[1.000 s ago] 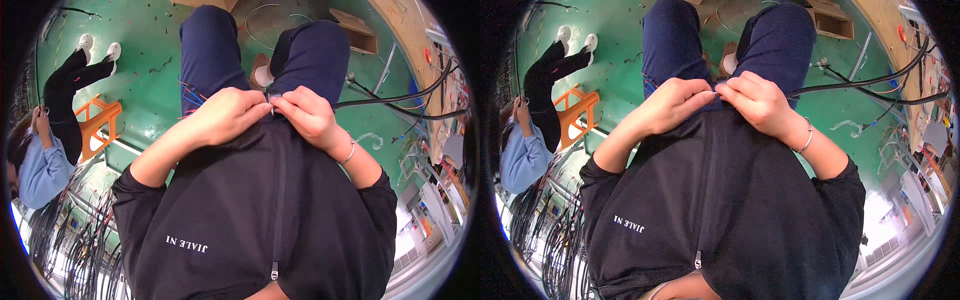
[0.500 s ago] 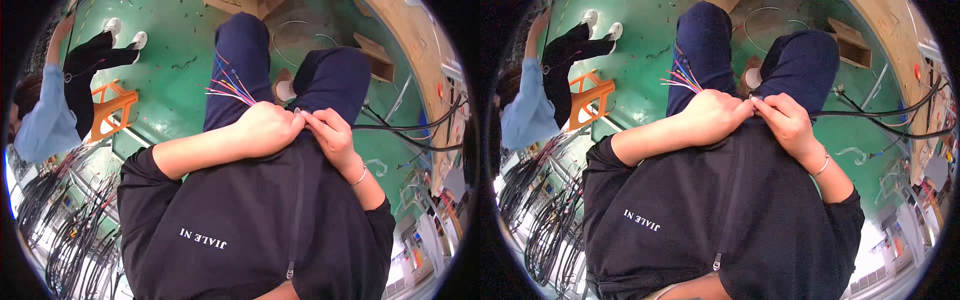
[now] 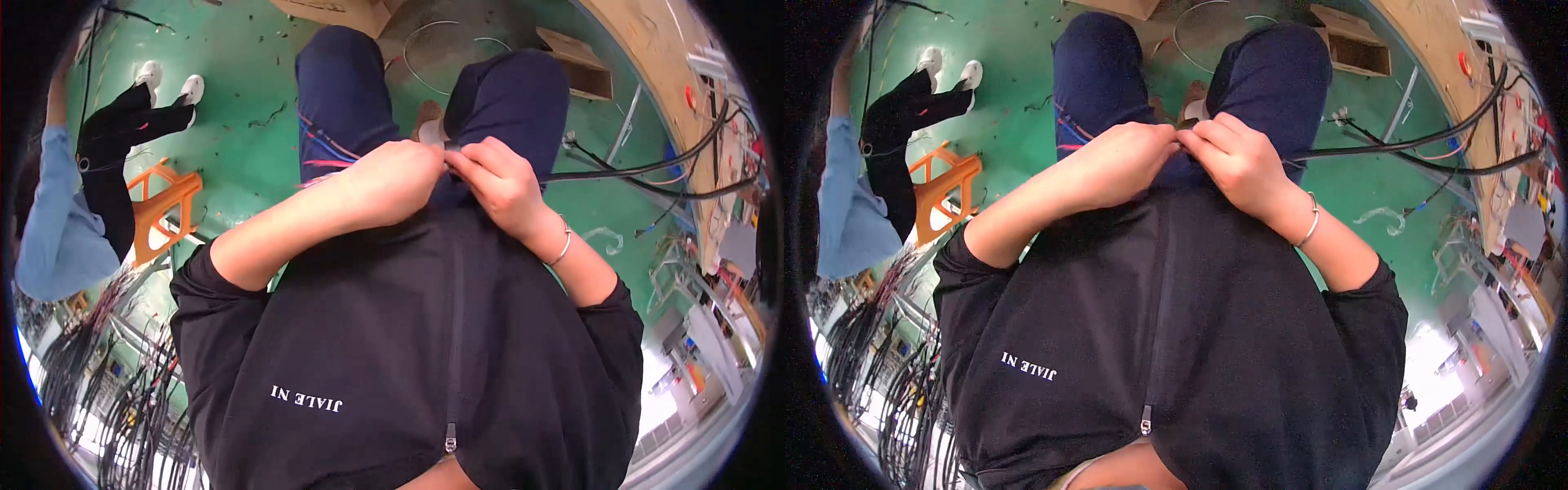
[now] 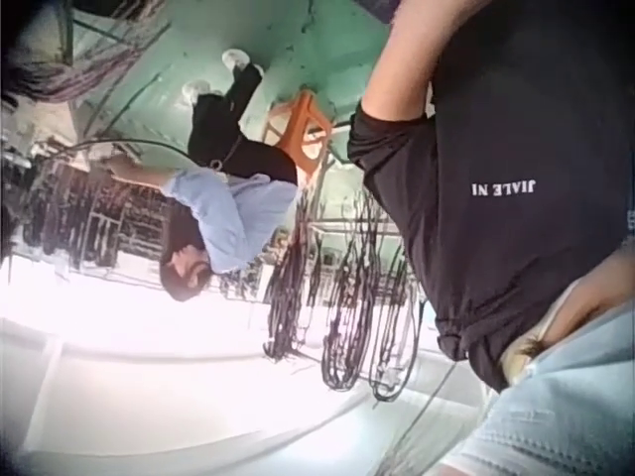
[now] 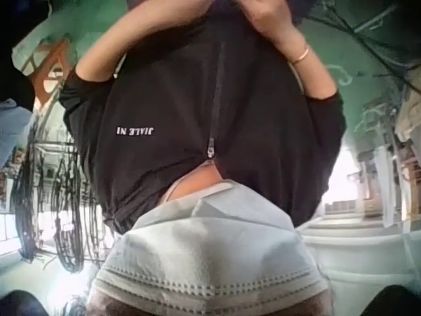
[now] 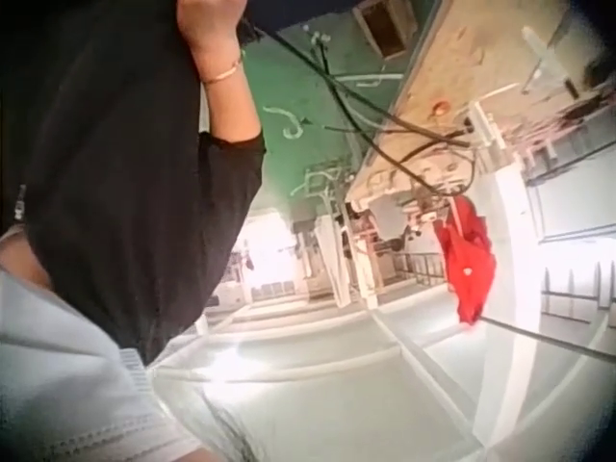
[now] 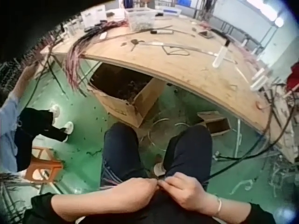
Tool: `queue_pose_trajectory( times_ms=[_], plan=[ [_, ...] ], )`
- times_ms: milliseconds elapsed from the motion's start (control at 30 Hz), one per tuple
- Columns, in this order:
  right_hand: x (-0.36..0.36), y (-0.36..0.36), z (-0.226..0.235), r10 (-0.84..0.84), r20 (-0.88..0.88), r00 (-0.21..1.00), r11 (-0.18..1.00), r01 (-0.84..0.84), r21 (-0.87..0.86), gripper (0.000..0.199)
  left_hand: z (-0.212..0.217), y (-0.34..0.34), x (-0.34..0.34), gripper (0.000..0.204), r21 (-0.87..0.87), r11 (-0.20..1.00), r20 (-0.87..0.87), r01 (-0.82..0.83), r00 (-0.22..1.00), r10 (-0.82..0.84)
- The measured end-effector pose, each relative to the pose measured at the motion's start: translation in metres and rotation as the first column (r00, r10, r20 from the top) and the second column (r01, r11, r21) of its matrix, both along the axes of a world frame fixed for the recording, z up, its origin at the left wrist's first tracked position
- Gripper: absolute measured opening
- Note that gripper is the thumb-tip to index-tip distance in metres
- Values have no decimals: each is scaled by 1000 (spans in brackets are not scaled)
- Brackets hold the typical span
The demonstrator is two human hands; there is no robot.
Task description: Assembling a wire harness by measuring wire length and bundling them together with electrical tape.
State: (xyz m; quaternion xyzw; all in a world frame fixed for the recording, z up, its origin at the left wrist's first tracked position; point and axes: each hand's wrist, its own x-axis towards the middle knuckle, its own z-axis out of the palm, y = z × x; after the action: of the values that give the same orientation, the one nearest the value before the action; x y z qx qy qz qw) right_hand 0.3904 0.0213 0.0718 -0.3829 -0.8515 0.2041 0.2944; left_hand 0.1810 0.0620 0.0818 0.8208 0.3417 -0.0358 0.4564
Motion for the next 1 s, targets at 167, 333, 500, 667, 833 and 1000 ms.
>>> queue_pose_trajectory(
  times_ms=[167,333,500,667,833,1000],
  plan=[
    [1,-5,3,-117,-120,986,976,92,-196,25,7,3,1,23,-147,987,101,-69,991,84],
    [26,-6,-1,-95,-238,967,908,-14,-419,24,18,3,2,19,-264,962,104,-65,990,95],
    [31,-6,16,-124,-271,955,814,-59,-578,14,25,8,3,20,-372,927,143,-37,985,97],
    [34,-6,19,-137,-263,955,805,-47,-591,13,19,5,6,21,-404,913,248,-46,956,158],
    [37,-5,15,-163,-257,952,792,-29,-610,12,22,7,8,19,-256,966,194,25,981,25],
    [48,8,-4,-495,-567,659,359,-439,-824,50,14,3,4,13,6,1000,204,-2,979,1]
  ],
)
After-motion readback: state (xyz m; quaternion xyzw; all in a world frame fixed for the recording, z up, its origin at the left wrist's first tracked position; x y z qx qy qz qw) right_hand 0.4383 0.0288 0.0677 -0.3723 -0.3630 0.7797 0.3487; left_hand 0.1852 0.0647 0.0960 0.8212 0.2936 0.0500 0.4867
